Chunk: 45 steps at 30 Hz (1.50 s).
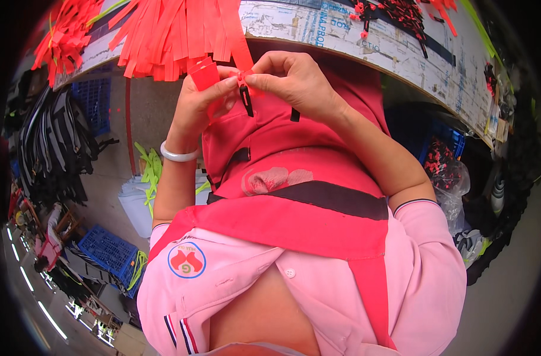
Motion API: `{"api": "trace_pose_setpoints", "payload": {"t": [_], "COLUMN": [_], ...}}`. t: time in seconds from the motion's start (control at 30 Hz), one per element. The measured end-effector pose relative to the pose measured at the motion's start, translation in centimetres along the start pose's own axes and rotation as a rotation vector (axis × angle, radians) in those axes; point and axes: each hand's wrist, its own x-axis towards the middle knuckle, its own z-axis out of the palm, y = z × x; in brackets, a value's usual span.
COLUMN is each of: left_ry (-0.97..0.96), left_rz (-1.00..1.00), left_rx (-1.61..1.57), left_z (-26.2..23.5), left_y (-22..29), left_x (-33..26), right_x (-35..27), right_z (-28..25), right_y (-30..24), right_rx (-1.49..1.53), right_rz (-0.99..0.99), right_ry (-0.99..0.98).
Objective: Attaching black clips to red fabric strips at a workbench.
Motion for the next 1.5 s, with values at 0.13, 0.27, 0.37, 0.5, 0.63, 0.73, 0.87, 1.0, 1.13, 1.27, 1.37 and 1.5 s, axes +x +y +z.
{"api": "trace_pose_setpoints", "payload": {"t": [0.13,0.27,0.37,0.5,0.63,0.73,0.87,1.0,1.13,1.27,1.37,1.5], "left_ry": [0.021,0.039,0.048,0.075,0.085,0.068,0.027,0.014,0.066,0.036,-0.008,0.036], "left_rz": [0.039,0.118,0.225,0.414,0.453,0.443,0.389,0.485,0.509,0.454,0.465,0.547], "left_rx": [0.010,0.167,0.216,0.373,0.399,0.409,0.395,0.434,0.454,0.431,0.410,0.521], "left_z": [0.0,0.3,0.8,1.1,1.2,1.1,1.2,1.0,1.5,1.4,1.1,1.1], "left_y": [-0.9,-1.5,-1.6,-1.4,-1.0,-0.8,-0.6,-1.5,-1.4,-1.4,-1.8,-1.2], "left_x": [0.1,-0.4,-0.6,-0.8,-0.9,-0.8,-0.5,-0.2,-0.1,0.2,0.1,0.1], "right_x": [0.1,-0.1,-0.6,-0.3,-0.5,-0.8,-0.4,-0.3,0.0,0.1,-0.4,0.1], "right_z": [0.3,0.7,1.6,1.2,1.7,1.7,1.5,1.5,1.4,1.2,1.7,1.9], "right_y": [0.1,-0.1,-0.6,0.0,-0.5,-1.1,-1.0,-0.3,0.7,1.2,0.3,0.3], "right_rx": [0.036,-0.017,-0.012,-0.365,-0.393,-0.383,-0.428,-0.440,-0.343,-0.298,-0.300,-0.332], "right_rz": [-0.062,-0.159,-0.239,-0.522,-0.597,-0.541,-0.591,-0.576,-0.587,-0.556,-0.539,-0.623], "right_ry": [0.041,0.059,0.101,0.105,0.138,0.130,0.140,0.100,0.120,0.134,0.112,0.105]}}
